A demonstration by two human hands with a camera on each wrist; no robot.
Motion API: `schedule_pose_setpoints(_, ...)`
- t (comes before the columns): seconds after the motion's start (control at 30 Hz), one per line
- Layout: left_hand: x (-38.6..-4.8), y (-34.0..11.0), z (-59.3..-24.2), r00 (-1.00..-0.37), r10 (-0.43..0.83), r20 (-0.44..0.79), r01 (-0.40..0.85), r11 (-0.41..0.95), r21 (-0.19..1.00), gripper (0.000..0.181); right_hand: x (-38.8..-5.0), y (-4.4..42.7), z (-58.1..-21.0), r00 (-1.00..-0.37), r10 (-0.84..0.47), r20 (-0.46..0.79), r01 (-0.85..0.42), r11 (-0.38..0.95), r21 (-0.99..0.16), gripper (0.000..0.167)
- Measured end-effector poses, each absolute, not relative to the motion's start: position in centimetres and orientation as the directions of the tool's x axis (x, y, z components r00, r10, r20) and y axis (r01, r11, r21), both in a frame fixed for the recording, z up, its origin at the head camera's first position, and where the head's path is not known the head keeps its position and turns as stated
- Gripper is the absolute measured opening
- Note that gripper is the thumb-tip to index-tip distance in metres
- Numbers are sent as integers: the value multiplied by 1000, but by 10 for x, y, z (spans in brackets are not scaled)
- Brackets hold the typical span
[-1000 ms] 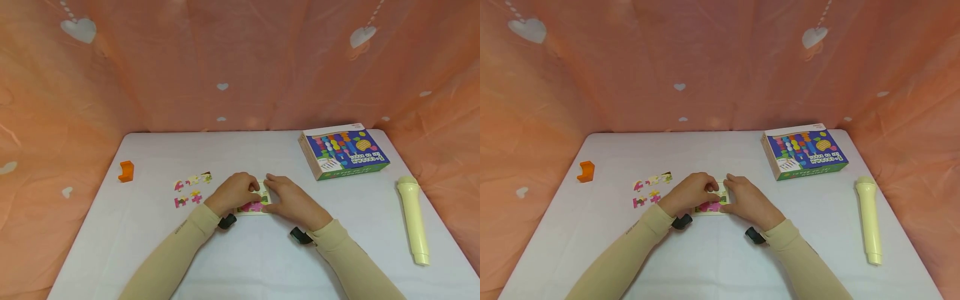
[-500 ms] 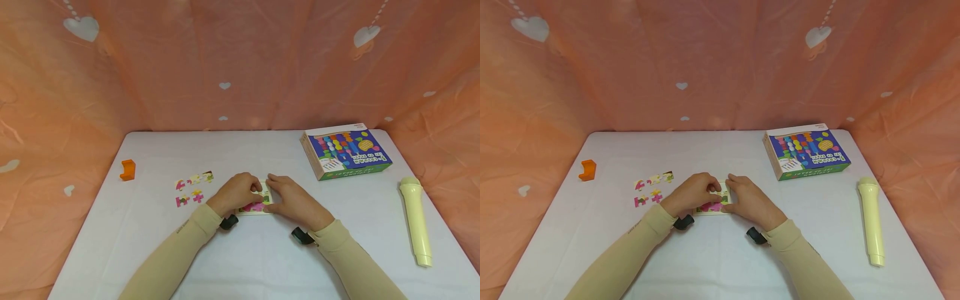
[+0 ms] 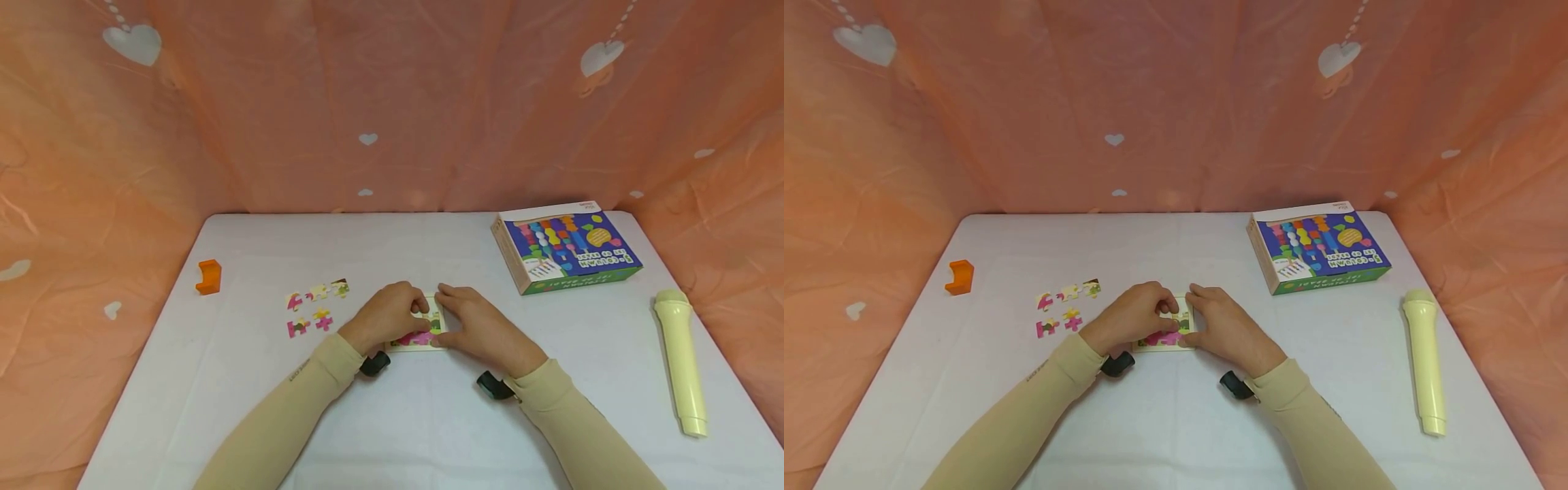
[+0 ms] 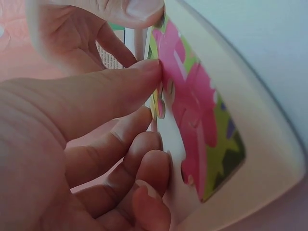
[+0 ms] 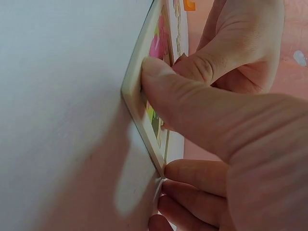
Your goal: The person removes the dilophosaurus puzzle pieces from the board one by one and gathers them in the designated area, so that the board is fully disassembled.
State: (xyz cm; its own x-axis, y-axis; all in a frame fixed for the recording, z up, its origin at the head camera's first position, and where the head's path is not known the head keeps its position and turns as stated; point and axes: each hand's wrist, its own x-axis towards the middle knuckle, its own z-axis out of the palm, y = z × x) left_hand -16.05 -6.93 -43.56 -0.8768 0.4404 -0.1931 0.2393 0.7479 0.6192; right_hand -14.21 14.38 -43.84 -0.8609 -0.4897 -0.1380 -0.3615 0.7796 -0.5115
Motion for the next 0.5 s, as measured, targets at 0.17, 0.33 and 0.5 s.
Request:
schedule_pose_setpoints(0.17, -160, -69, -435, -878, 441, -189, 244, 750, 615, 22, -142, 144, -438, -861, -489, -142, -359, 781, -511, 85)
schedule_pose_setpoints(0.33, -160, -69, -436, -877, 451, -164, 259, 733, 629, 20, -142, 144, -438, -861, -489, -143, -359, 781, -511, 86)
schedule_pose_setpoints(0.5, -161, -70, -435, -874, 466, -140, 269, 702, 659, 14, -143, 144, -439, -860, -491, -143, -359, 779, -514, 86)
